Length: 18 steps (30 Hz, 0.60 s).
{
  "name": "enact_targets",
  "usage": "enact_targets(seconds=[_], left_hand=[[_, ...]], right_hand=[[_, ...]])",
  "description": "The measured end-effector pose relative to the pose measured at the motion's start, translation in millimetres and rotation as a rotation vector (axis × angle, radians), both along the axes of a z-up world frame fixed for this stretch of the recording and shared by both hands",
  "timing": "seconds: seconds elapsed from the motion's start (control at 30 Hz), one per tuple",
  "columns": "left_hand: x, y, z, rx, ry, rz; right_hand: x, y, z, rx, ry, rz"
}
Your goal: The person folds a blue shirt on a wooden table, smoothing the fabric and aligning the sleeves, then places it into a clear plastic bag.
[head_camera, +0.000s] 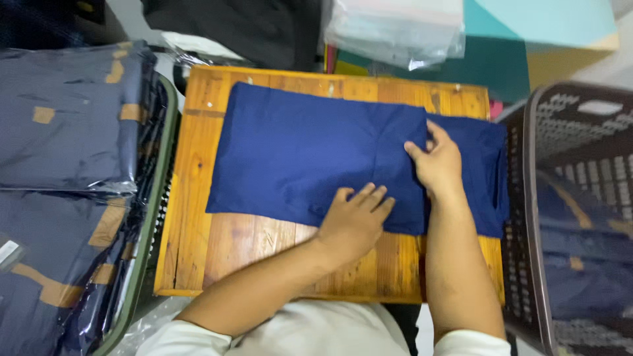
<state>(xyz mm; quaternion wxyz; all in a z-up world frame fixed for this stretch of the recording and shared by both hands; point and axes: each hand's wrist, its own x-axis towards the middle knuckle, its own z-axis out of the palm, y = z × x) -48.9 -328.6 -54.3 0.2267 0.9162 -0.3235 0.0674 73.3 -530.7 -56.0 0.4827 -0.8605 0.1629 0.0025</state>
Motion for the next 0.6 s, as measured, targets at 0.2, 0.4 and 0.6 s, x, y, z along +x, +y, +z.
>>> enact_targets(seconds=[0.2, 0.4, 0.6], left_hand=[[12.8, 76.8, 39.2, -0.198, 0.22, -0.047], [29.8, 98.1, 34.9, 0.031, 0.271, -0.005], [30.6, 95.9, 14.5, 0.0, 0.13, 0.047]], right_hand=[[-56.7, 0.7, 61.8, -0.423, -0.446, 0.313], [-108.8, 23.3, 95.9, -0.557, -0.133, 0.803], [-104.7, 16.0, 65.2, -0.639, -0.053, 0.773]])
